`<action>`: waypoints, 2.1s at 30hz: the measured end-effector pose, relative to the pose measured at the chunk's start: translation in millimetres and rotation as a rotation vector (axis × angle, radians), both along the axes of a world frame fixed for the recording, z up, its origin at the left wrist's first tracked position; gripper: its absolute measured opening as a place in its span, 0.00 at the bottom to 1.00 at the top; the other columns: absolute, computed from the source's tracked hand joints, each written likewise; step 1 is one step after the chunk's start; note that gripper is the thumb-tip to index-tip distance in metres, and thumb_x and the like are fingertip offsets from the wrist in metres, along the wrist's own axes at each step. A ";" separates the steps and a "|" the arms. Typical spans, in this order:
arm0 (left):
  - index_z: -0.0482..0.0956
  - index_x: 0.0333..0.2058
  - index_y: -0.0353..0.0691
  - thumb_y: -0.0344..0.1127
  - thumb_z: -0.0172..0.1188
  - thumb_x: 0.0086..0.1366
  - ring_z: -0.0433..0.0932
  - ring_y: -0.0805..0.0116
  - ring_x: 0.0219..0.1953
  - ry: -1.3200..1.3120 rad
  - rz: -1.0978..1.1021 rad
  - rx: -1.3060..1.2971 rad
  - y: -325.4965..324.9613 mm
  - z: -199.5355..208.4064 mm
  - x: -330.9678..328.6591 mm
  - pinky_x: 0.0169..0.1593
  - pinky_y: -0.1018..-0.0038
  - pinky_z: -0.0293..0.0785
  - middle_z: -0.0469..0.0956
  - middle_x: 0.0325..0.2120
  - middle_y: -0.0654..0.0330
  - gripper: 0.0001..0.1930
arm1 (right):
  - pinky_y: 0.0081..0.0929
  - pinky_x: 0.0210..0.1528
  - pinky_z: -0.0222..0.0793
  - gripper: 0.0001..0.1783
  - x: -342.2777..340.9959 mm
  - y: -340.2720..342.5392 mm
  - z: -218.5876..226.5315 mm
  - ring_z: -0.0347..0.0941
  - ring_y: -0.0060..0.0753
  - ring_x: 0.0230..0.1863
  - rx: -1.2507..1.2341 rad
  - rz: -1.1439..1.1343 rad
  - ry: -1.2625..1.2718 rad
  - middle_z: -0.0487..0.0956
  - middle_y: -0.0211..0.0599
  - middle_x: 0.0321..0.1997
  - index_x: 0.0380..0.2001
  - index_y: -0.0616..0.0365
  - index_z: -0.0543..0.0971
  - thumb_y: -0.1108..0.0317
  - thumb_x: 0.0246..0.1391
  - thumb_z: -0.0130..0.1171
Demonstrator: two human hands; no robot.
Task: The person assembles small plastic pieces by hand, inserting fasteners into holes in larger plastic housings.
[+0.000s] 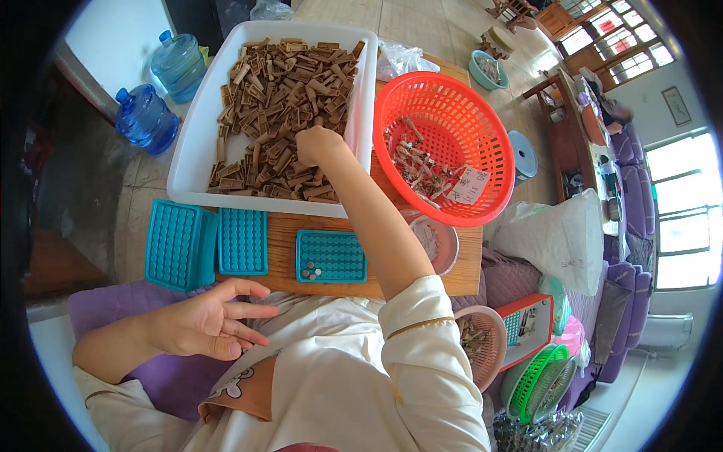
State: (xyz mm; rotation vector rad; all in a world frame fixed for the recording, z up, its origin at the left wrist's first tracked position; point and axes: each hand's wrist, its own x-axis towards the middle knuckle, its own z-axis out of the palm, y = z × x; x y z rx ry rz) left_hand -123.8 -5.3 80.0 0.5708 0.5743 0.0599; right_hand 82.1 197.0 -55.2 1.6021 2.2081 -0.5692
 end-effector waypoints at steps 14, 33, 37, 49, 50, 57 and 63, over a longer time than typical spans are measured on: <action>0.56 0.48 0.40 0.42 0.48 0.58 0.67 0.73 0.40 0.217 0.210 0.090 -3.1 1.6 1.8 0.43 0.78 0.64 0.64 0.44 0.56 0.22 | 0.37 0.35 0.65 0.10 15.2 -29.3 39.6 0.70 0.45 0.34 0.405 0.059 0.251 0.72 0.43 0.29 0.29 0.58 0.70 0.69 0.39 0.51; 0.64 0.44 0.45 0.43 0.44 0.60 0.68 0.76 0.37 0.152 0.650 0.075 -3.7 -8.4 2.1 0.41 0.75 0.65 0.69 0.33 0.67 0.15 | 0.19 0.18 0.64 0.14 -28.9 -202.8 93.4 0.67 0.26 0.21 0.824 0.444 1.126 0.70 0.38 0.32 0.29 0.62 0.70 0.74 0.32 0.54; 0.63 0.44 0.41 0.40 0.40 0.62 0.70 0.73 0.34 0.184 0.707 0.004 -1.5 0.4 3.3 0.39 0.71 0.69 0.69 0.30 0.66 0.15 | 0.17 0.19 0.65 0.15 -5.6 -198.4 100.7 0.68 0.26 0.22 0.827 0.604 1.093 0.70 0.43 0.39 0.34 0.62 0.68 0.74 0.37 0.53; 0.62 0.45 0.39 0.41 0.47 0.58 0.73 0.70 0.32 0.191 0.521 -0.012 4.6 -1.8 2.0 0.29 0.77 0.75 0.68 0.31 0.61 0.18 | 0.29 0.34 0.67 0.16 233.0 -19.4 65.6 0.72 0.36 0.30 0.957 -0.518 0.540 0.75 0.41 0.31 0.37 0.59 0.70 0.67 0.41 0.53; 0.62 0.45 0.39 0.41 0.47 0.58 0.73 0.70 0.32 0.193 0.518 -0.016 5.4 -2.2 3.4 0.29 0.77 0.75 0.68 0.31 0.61 0.18 | 0.30 0.35 0.67 0.16 245.3 -13.5 51.5 0.72 0.37 0.32 0.811 -0.496 0.437 0.75 0.43 0.31 0.37 0.59 0.70 0.66 0.41 0.53; 0.63 0.44 0.38 0.38 0.50 0.57 0.73 0.67 0.36 0.189 0.469 -0.065 3.0 -5.2 -0.5 0.31 0.76 0.76 0.68 0.34 0.61 0.18 | 0.31 0.38 0.66 0.15 217.4 17.7 -8.4 0.72 0.38 0.33 0.408 -0.359 0.360 0.75 0.43 0.29 0.32 0.59 0.73 0.64 0.39 0.55; 0.63 0.44 0.38 0.37 0.50 0.57 0.73 0.67 0.36 0.184 0.434 -0.079 3.7 -5.2 -0.2 0.31 0.76 0.75 0.68 0.34 0.61 0.17 | 0.36 0.42 0.65 0.11 212.7 42.8 -43.0 0.68 0.47 0.40 0.567 -0.226 0.078 0.72 0.49 0.35 0.28 0.60 0.73 0.67 0.38 0.52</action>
